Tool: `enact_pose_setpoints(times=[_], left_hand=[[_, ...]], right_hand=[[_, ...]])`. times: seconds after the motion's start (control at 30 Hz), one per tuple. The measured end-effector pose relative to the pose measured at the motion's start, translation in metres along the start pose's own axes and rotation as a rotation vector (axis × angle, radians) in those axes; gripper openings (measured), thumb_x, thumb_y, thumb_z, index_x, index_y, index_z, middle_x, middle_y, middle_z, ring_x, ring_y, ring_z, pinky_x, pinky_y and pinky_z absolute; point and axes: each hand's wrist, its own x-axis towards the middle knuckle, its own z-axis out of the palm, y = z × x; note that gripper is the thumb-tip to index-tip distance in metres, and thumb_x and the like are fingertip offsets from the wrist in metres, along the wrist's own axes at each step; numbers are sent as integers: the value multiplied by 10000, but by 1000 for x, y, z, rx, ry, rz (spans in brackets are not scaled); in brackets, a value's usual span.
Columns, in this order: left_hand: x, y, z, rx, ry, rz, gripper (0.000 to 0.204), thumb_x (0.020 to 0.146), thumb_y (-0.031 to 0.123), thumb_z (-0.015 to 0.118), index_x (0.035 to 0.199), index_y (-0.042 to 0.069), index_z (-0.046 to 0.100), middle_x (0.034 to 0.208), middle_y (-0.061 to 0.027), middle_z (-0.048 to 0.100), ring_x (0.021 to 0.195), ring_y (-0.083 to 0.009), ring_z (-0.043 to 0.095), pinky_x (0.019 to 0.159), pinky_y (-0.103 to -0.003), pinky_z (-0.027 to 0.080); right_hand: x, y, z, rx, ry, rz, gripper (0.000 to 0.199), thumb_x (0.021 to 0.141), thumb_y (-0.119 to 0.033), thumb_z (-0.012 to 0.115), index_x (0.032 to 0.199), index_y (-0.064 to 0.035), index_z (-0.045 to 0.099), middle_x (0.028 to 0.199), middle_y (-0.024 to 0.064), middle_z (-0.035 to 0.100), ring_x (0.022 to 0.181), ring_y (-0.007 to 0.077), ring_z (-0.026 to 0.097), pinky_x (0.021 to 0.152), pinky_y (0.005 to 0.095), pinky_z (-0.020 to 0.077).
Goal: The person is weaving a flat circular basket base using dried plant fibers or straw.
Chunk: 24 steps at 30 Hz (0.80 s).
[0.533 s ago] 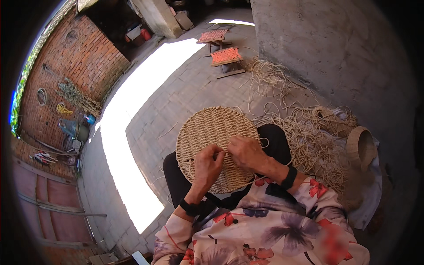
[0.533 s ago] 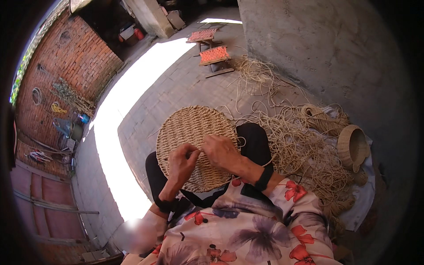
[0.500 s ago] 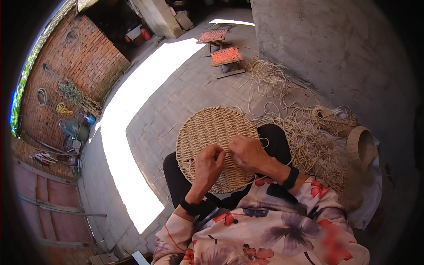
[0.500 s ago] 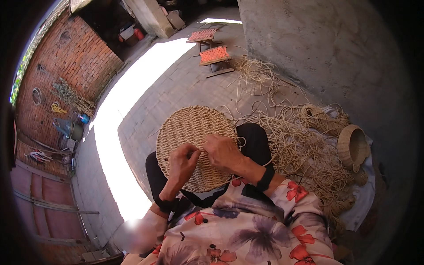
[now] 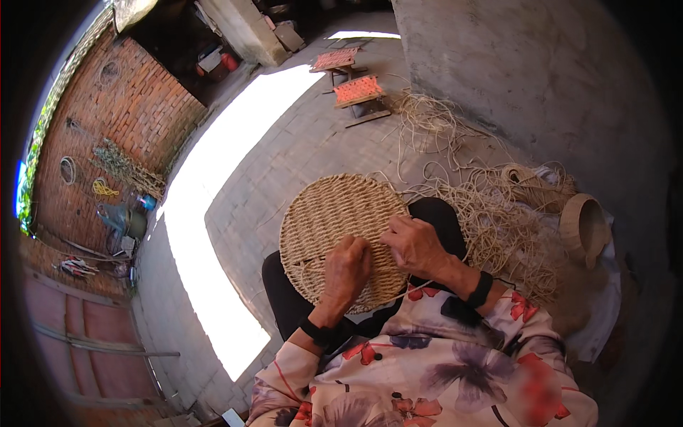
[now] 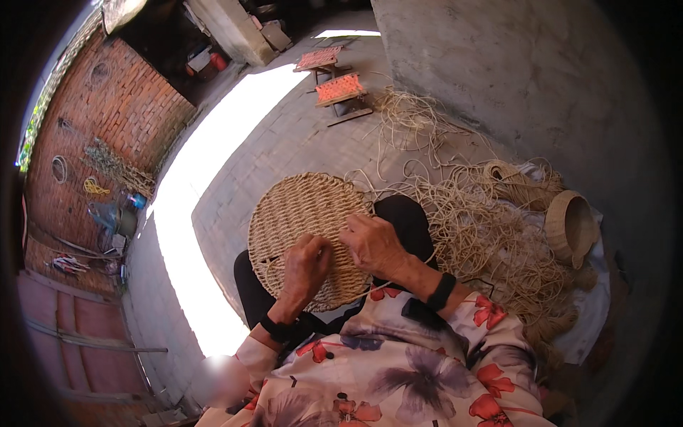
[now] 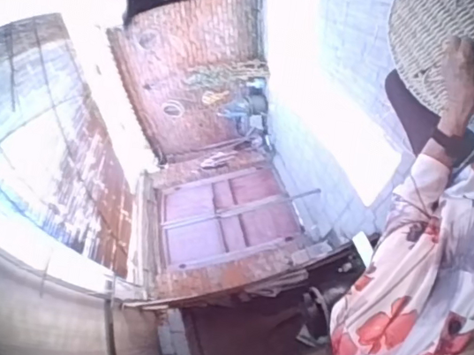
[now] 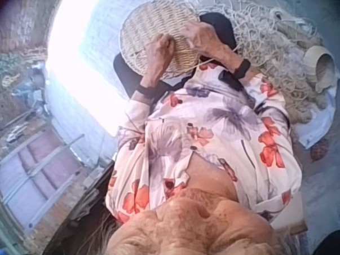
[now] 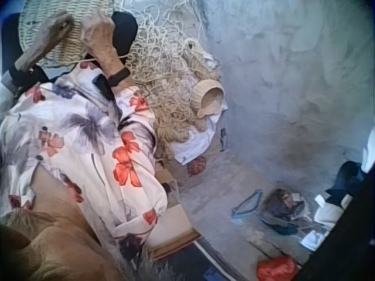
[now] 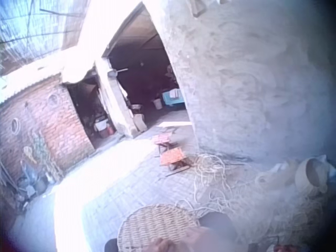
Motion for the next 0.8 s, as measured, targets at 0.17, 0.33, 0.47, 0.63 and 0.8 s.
enact_pose_setpoints(times=[0.17, 0.33, 0.47, 0.63, 0.8], left_hand=[[-4, 4, 5, 2, -7, -25, 17, 825, 34, 658, 827, 32, 641, 779, -149, 637, 683, -359, 645, 628, -447, 504], [-4, 5, 7, -10, -17, -67, 48, 841, 23, 633, 888, 31, 638, 801, -168, 659, 716, -367, 663, 645, -451, 514], [-3, 4, 11, -19, -13, -62, 109, 876, 35, 593, 980, 42, 624, 811, -205, 672, 707, -379, 672, 631, -476, 520], [-3, 9, 5, -34, -132, -164, 207, 881, 37, 601, 1088, 40, 609, 885, -223, 693, 769, -385, 689, 700, -444, 535], [3, -2, -11, -195, -261, -84, 397, 907, 56, 582, 1295, 82, 502, 1013, -224, 704, 683, -330, 694, 629, -401, 551]], right_hand=[[-1, -5, 1, -111, -18, -24, 53, 756, -107, 614, 765, -73, 574, 822, 96, 530, 804, 279, 597, 674, 405, 482], [-2, -10, 1, -159, -46, -30, 57, 754, -115, 619, 782, -74, 592, 879, 95, 537, 857, 269, 588, 689, 400, 473], [-5, -12, 1, -193, -75, -42, 89, 764, -132, 618, 827, -69, 618, 914, 86, 536, 910, 251, 570, 712, 389, 458], [-11, -12, 2, -236, -36, -64, 89, 785, -150, 605, 833, -78, 628, 928, 76, 528, 924, 232, 545, 723, 374, 431], [-11, -13, 2, -248, -28, -76, 91, 796, -161, 599, 830, -84, 634, 935, 70, 523, 936, 224, 536, 745, 376, 420]])
